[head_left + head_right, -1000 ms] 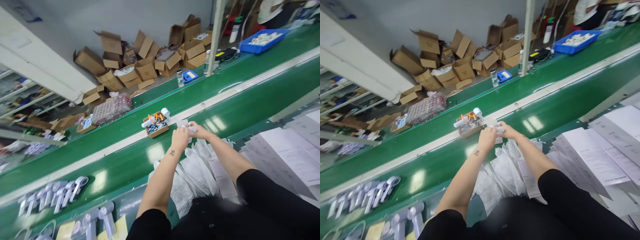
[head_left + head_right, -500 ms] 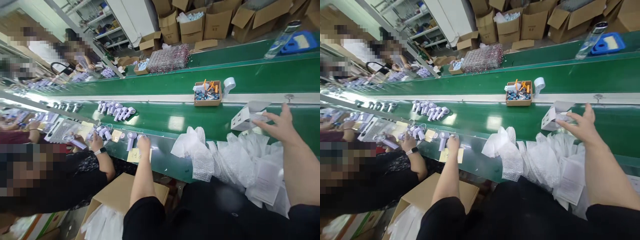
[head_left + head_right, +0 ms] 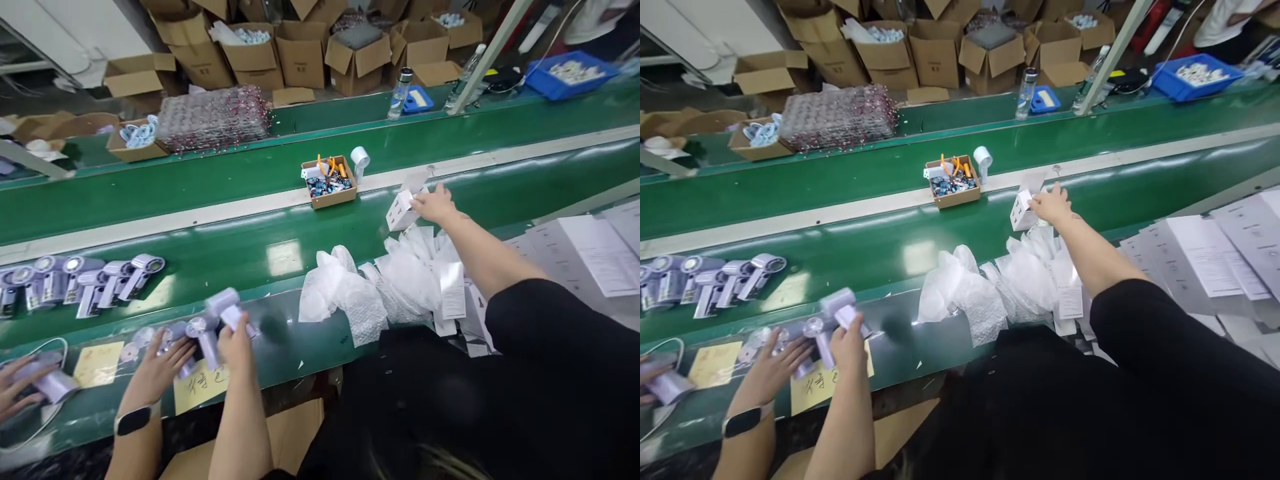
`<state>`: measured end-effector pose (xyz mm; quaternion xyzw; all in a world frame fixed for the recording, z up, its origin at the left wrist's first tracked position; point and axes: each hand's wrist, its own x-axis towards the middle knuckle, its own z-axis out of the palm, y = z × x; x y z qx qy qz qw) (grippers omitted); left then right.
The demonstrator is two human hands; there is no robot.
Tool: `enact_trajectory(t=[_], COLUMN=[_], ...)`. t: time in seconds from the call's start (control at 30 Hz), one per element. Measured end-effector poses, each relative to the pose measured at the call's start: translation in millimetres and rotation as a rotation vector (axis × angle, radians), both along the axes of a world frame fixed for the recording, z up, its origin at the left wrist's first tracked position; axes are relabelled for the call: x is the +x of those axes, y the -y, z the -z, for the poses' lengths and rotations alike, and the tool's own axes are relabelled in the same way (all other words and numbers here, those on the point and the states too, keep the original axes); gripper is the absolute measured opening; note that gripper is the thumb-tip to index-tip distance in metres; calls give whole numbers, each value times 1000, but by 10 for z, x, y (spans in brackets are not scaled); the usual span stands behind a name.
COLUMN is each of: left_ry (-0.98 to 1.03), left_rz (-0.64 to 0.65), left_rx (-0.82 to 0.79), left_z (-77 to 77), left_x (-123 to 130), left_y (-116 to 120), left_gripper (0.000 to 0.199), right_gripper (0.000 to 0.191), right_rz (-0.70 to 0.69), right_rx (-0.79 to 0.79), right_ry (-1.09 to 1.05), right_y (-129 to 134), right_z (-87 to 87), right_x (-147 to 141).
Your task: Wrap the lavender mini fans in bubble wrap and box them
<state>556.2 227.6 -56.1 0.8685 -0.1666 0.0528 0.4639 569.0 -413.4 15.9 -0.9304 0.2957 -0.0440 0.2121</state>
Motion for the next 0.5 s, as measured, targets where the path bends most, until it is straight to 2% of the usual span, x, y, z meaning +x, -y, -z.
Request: enact_trajectory(t=[0.07, 0.1, 0.17, 0.2, 0.23, 0.27, 0.33, 0.43, 0.5], left_ry=[76, 115, 182, 204, 228, 257, 294, 203, 67], left_rz=[196, 310, 492, 522, 515, 469, 290, 6, -116], left_rx=[121, 190, 277, 280, 269, 249, 187, 76, -5], left_z=[14, 32, 66, 65, 43, -4, -176, -572, -854], left_x=[40, 55, 112, 167, 245, 344, 587, 919, 999], left_y=[-135, -166, -192, -206, -229, -260, -327, -290, -83], left_gripper=[32, 33, 31, 30, 28, 27, 26, 22, 21], right_gripper=[37, 39, 45, 46, 42, 37, 26, 18, 16], right_rz=[-56, -112, -255, -322, -308, -253, -72, 137, 209], right_rx=[137, 300, 827, 1123, 1341, 1509, 1684, 1745, 1778], right_ry=[208, 298, 265, 165, 120, 118, 184, 212, 147], right_y=[-322, -536, -990, -1188, -1341, -1437, -1457, -1225, -1074], right_z=[-13, 7, 98, 161, 228, 293, 394, 423, 373], right_x=[-171, -279, -519, -640, -752, -851, -1009, -1192, -1317])
